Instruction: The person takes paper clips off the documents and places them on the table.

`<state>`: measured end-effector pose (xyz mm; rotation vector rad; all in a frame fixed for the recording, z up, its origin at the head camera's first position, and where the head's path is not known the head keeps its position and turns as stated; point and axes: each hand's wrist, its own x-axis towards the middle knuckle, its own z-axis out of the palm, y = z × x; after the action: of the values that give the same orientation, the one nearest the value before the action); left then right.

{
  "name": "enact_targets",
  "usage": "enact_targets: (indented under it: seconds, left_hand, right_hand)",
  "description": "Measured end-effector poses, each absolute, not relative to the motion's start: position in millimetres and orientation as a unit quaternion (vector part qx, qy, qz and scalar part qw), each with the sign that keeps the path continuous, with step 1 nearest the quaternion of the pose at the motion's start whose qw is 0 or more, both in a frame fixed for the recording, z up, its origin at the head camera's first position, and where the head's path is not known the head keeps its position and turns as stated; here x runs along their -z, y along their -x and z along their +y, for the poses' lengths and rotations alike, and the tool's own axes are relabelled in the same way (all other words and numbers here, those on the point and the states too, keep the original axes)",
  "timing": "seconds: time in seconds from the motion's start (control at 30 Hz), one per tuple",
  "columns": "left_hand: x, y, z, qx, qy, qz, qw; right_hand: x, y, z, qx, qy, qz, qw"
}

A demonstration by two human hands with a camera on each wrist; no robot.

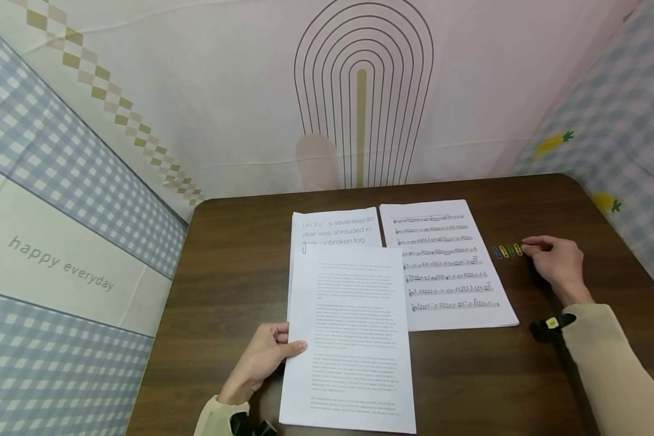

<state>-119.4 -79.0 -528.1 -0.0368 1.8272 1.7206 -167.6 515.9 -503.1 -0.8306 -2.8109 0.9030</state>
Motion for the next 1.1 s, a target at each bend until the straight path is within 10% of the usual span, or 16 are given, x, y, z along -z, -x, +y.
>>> enact_targets:
  seconds: [1.1]
  left_hand:
    - [529, 118, -82, -0.652, 0.001, 0.694, 0.306]
  right_hand:
    - [492, 165, 501, -0.330, 0.318, -0.884, 0.088]
